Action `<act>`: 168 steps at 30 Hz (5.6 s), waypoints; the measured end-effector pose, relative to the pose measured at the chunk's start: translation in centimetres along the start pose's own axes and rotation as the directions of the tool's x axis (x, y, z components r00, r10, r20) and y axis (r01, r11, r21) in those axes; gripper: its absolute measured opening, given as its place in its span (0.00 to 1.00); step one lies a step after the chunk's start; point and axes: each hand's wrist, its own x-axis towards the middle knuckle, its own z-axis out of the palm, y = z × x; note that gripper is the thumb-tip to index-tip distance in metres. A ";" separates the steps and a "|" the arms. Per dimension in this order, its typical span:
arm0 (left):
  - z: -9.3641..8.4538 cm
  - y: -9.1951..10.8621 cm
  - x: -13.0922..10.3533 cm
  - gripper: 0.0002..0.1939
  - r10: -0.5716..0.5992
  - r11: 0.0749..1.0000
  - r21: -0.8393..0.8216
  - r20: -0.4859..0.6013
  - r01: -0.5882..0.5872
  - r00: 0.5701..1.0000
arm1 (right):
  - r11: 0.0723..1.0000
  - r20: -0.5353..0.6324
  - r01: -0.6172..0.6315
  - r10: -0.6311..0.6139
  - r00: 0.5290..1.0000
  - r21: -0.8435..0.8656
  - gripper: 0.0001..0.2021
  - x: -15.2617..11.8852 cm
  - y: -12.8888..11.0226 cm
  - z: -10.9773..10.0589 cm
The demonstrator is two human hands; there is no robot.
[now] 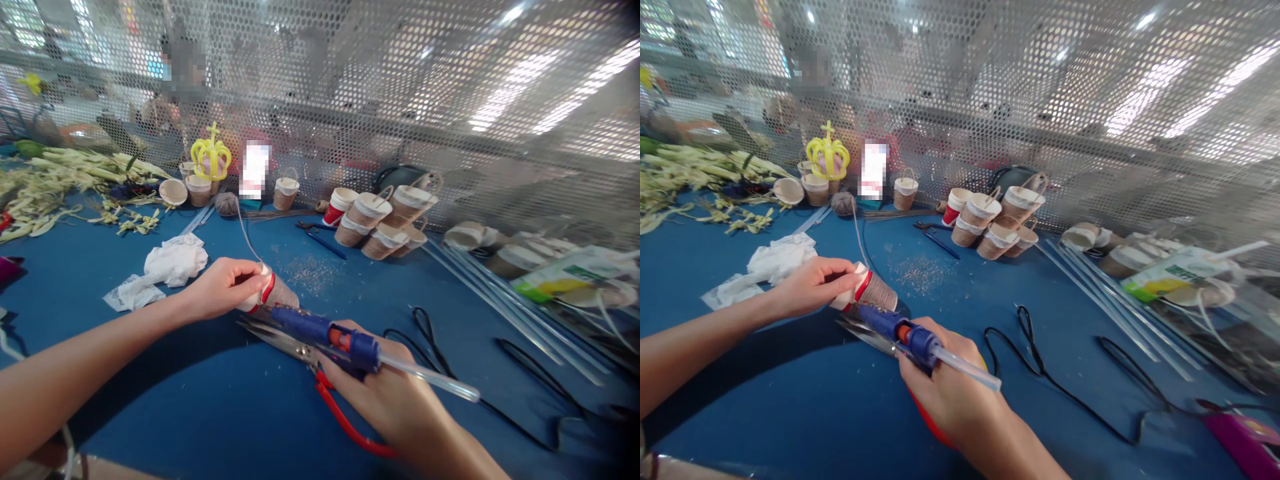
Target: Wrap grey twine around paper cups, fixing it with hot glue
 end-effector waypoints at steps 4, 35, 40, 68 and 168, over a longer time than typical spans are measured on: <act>-0.1 0.1 0.0 0.15 0.010 1.000 0.003 -0.003 -0.010 1.000 | 0.997 -0.027 -0.074 0.075 0.997 0.034 0.02 0.4 -0.7 -0.4; 0.1 1.2 -0.9 0.15 0.015 0.996 0.092 0.067 -0.021 0.998 | 0.882 -0.074 -0.468 0.465 0.882 -0.044 0.15 11.4 5.2 0.2; 0.2 1.4 -1.1 0.15 0.023 0.990 0.136 0.047 -0.030 0.999 | 0.854 -0.180 -0.459 0.425 0.887 -0.245 0.15 10.9 4.2 0.3; -0.2 3.0 -1.1 0.16 -0.040 0.990 -0.133 0.070 0.049 0.997 | 0.553 0.078 -0.030 -0.064 0.995 0.833 0.07 7.6 -2.5 -0.9; -0.4 2.6 -1.7 0.11 0.033 0.980 -0.199 0.035 -0.025 0.999 | 0.866 0.084 -0.107 0.076 0.994 0.488 0.10 7.3 -2.7 -0.3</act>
